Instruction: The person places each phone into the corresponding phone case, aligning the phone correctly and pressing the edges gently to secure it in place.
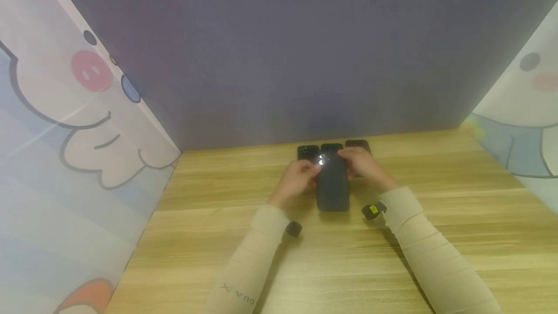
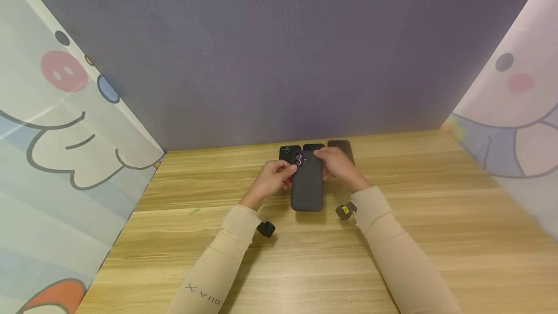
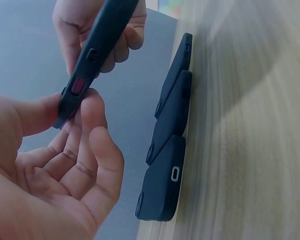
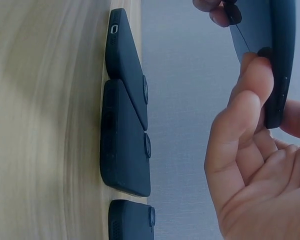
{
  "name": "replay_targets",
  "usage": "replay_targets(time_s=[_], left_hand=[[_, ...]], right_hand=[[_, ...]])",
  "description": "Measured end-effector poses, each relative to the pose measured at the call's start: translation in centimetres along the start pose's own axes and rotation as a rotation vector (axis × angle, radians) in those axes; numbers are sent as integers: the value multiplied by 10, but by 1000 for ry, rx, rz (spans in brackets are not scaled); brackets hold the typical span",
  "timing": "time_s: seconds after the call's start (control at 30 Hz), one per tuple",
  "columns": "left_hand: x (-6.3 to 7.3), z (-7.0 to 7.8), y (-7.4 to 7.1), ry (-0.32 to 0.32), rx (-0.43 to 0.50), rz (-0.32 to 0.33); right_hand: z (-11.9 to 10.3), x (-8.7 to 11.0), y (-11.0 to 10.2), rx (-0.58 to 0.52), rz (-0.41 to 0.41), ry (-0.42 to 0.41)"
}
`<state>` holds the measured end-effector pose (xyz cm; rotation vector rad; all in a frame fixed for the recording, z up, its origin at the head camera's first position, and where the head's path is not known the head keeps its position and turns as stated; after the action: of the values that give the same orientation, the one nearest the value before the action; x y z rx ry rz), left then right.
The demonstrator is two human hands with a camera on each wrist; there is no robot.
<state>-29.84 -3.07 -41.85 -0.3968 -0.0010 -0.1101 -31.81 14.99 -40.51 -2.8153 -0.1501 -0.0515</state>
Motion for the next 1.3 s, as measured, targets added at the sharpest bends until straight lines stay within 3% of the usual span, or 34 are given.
replay_targets(time_s=[0.27,1.0,1.3], left_hand=[[-1,0,-1,22,40,0],[-1,-1,0,-3,85,9],[-1,-3,-1,-53,109,33]], right_hand=[[2,-2,1,5,-1,-8],[0,0,1,-44,-16,1],[4,-1,0,60,-9,1]])
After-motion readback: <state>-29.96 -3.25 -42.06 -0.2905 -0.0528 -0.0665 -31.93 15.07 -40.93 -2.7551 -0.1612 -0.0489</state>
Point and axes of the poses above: each hand's wrist, its own x-axis away from the middle knuckle, its own y-axis out of the palm, z = x × y, the point moved 8 cm from there along -x, towards the middle knuckle, and after that the axes turned 10 degrees about z, right-handed, at the moved point
